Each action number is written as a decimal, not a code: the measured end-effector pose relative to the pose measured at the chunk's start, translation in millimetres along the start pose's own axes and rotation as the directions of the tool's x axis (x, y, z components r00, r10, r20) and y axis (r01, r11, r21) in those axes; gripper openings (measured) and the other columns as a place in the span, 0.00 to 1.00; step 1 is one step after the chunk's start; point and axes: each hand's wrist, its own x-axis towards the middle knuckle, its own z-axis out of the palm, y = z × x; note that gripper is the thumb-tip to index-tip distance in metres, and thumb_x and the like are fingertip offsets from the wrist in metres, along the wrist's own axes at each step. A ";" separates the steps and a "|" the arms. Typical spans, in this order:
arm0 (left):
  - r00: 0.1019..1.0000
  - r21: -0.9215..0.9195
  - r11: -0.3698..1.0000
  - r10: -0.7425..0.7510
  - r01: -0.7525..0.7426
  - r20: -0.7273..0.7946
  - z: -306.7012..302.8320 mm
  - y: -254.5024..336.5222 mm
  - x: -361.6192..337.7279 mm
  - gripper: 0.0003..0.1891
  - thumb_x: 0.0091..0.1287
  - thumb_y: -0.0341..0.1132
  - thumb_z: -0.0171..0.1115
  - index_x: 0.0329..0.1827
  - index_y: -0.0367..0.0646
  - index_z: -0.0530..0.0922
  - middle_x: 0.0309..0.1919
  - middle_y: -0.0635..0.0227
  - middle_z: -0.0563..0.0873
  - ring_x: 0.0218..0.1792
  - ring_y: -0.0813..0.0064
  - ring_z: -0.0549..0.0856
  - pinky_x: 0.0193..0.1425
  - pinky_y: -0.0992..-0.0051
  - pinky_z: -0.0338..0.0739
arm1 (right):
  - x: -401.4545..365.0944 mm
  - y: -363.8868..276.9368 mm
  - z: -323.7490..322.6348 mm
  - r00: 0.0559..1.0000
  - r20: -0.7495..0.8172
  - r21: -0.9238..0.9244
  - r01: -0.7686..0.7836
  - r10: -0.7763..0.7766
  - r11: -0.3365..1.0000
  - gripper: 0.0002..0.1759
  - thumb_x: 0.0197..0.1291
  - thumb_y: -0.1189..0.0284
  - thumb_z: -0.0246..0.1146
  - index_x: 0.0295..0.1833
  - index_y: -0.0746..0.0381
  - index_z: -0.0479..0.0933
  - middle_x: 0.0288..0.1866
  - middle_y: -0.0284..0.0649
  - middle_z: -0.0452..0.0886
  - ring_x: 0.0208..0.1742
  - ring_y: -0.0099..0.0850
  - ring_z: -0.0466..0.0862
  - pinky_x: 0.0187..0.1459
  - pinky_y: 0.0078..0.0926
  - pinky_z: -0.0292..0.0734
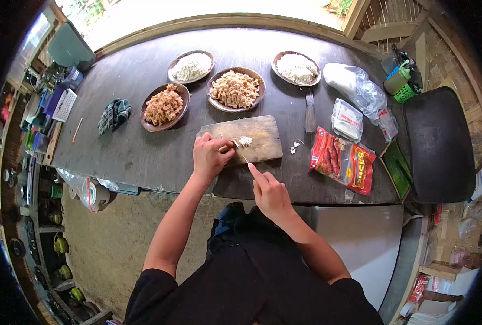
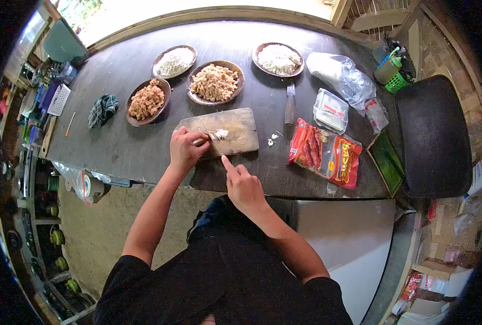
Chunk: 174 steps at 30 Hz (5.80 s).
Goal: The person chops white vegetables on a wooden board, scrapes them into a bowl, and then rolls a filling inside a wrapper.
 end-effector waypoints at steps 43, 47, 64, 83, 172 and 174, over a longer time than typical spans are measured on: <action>0.996 -0.040 0.996 0.078 -0.080 -0.046 -2.8 3.4 -2.6 0.06 0.55 0.37 0.76 0.33 0.50 0.92 0.37 0.75 0.94 0.37 0.67 0.80 0.50 0.68 0.76 | 2.7 0.4 -6.4 0.999 0.044 0.003 0.010 -0.010 1.000 0.29 0.71 0.74 0.60 0.78 0.54 0.71 0.38 0.49 0.79 0.33 0.53 0.86 0.37 0.50 0.85; 0.999 -0.071 0.997 0.020 -0.022 -0.033 0.4 -0.9 -2.8 0.05 0.55 0.39 0.76 0.33 0.51 0.92 0.36 0.77 0.94 0.38 0.68 0.80 0.49 0.68 0.73 | 1.5 2.0 0.4 1.000 0.028 0.057 0.011 -0.012 0.998 0.30 0.71 0.73 0.60 0.78 0.54 0.71 0.38 0.49 0.79 0.33 0.54 0.86 0.38 0.51 0.85; 0.999 -0.017 1.000 0.017 -0.018 -0.036 -5.9 4.7 -1.6 0.06 0.53 0.40 0.78 0.32 0.53 0.93 0.28 0.76 0.90 0.35 0.67 0.80 0.46 0.68 0.73 | 4.9 -1.2 -1.5 0.999 0.035 -0.034 0.025 -0.023 0.999 0.30 0.70 0.73 0.62 0.77 0.54 0.71 0.39 0.47 0.80 0.31 0.53 0.87 0.35 0.50 0.85; 0.999 0.015 0.999 0.041 -0.041 -0.019 -4.7 -0.7 -0.9 0.06 0.54 0.41 0.77 0.33 0.54 0.93 0.31 0.77 0.93 0.35 0.69 0.80 0.48 0.68 0.71 | 9.4 -1.1 -1.4 1.000 0.028 -0.033 0.000 0.001 0.999 0.29 0.72 0.72 0.61 0.78 0.54 0.71 0.38 0.48 0.80 0.32 0.53 0.86 0.36 0.51 0.85; 0.998 -0.008 0.998 0.065 -0.065 0.016 -7.1 -5.1 0.0 0.07 0.54 0.40 0.78 0.33 0.51 0.93 0.31 0.73 0.93 0.34 0.68 0.80 0.48 0.67 0.73 | 4.9 -2.8 0.6 0.999 0.033 0.059 -0.013 0.011 0.998 0.30 0.69 0.76 0.62 0.76 0.55 0.73 0.36 0.48 0.79 0.34 0.52 0.85 0.37 0.48 0.83; 0.998 -0.030 0.997 0.068 -0.068 -0.010 -4.9 -6.5 0.0 0.07 0.54 0.40 0.78 0.33 0.50 0.93 0.32 0.74 0.93 0.34 0.67 0.80 0.48 0.67 0.73 | 5.2 -0.2 4.7 0.999 0.043 0.040 -0.014 0.012 0.999 0.30 0.70 0.74 0.61 0.77 0.54 0.72 0.37 0.48 0.79 0.34 0.52 0.86 0.37 0.50 0.84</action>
